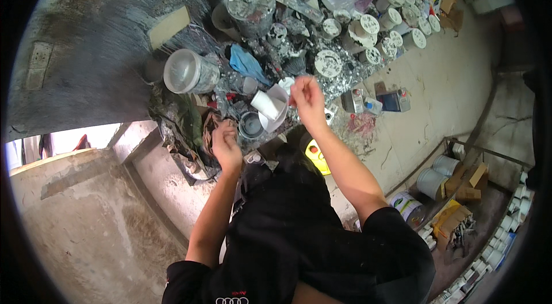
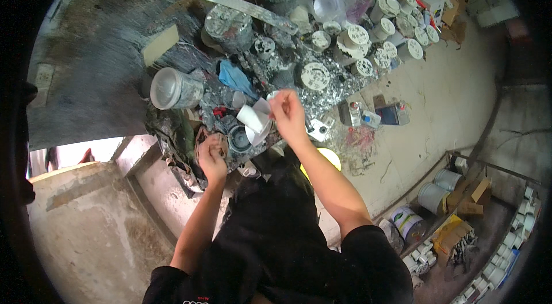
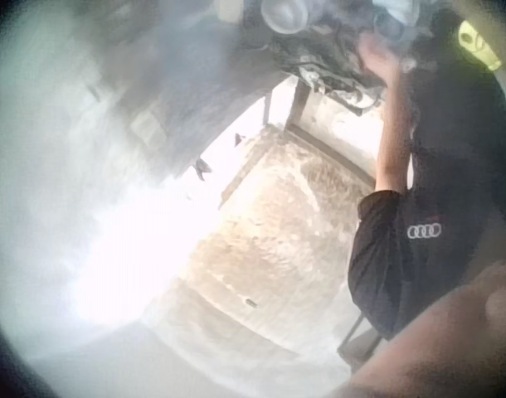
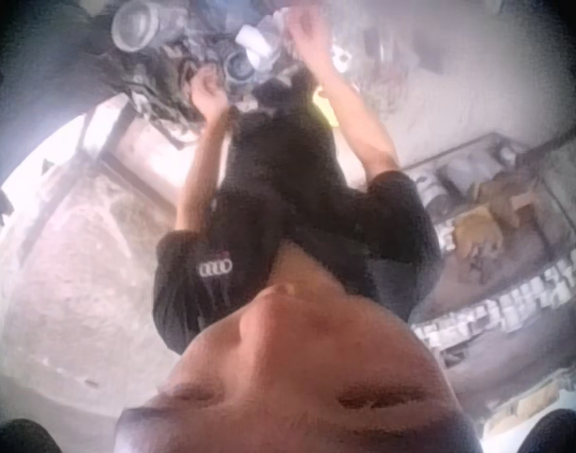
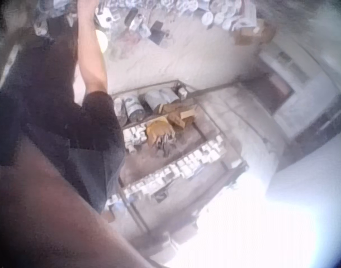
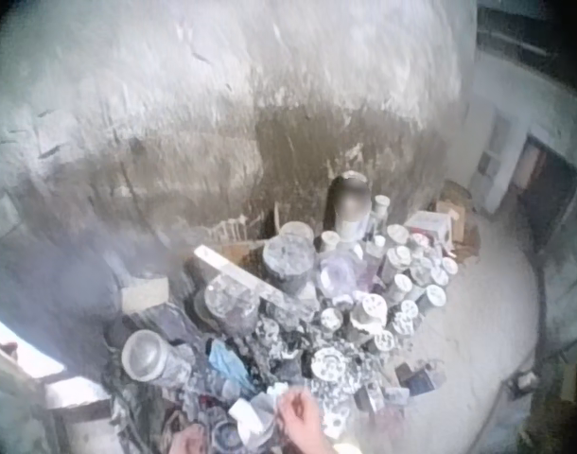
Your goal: The person pours a white liquid from a large container into a small cup, then adds a white powder from a small container and stirs the mixture with a metal tool. They repeat the process by adding more liquid and powder, stirring each time.
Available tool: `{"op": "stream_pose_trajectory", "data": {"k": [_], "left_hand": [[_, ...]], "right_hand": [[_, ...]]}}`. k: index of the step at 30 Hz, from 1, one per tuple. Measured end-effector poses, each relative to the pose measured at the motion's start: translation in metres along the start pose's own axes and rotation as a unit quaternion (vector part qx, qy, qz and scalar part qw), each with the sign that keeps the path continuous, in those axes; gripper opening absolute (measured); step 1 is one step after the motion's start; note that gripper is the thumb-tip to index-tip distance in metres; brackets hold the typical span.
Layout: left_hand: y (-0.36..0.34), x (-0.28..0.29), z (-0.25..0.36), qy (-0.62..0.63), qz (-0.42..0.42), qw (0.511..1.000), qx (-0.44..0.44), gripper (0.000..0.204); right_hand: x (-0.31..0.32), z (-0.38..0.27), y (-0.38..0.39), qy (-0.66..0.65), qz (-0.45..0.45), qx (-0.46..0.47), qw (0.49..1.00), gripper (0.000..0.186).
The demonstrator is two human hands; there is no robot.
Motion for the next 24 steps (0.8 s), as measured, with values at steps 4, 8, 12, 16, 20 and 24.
{"op": "stream_pose_trajectory", "data": {"k": [4, 8, 12, 16, 20, 24], "left_hand": [[-0.026, -0.007, -0.042, 0.118, 0.04, 0.987, 0.099, 0.081], [-0.064, -0.046, -0.045, 0.208, -0.013, 0.957, 0.2, 0.073], [-0.078, -0.059, -0.043, 0.272, -0.037, 0.912, 0.306, 0.051], [-0.084, -0.057, -0.042, 0.281, -0.044, 0.911, 0.297, 0.056], [-0.092, -0.064, -0.047, 0.265, -0.066, 0.925, 0.265, 0.059], [-0.085, -0.062, -0.047, 0.278, -0.063, 0.932, 0.224, 0.047]], "right_hand": [[-0.041, -0.031, -0.088, -0.336, 0.044, -0.054, 0.939, 0.053], [-0.05, -0.062, -0.145, -0.378, 0.159, -0.036, 0.911, 0.039], [-0.039, -0.079, -0.162, -0.369, 0.211, -0.033, 0.904, 0.032], [-0.023, -0.108, -0.157, -0.322, 0.169, -0.016, 0.931, 0.031], [-0.025, -0.17, -0.129, -0.224, 0.068, 0.048, 0.971, 0.026], [-0.066, -0.256, -0.098, -0.076, -0.106, 0.137, 0.982, 0.024]]}}
Point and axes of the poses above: each hand's wrist, its own y-axis away from the middle knuckle, its own x-axis out of the back of the hand, z = x × y, the point moved 10 cm from there along -y, towards the middle knuckle, and after that the axes turned 7 degrees about x, right-handed, at the moved point
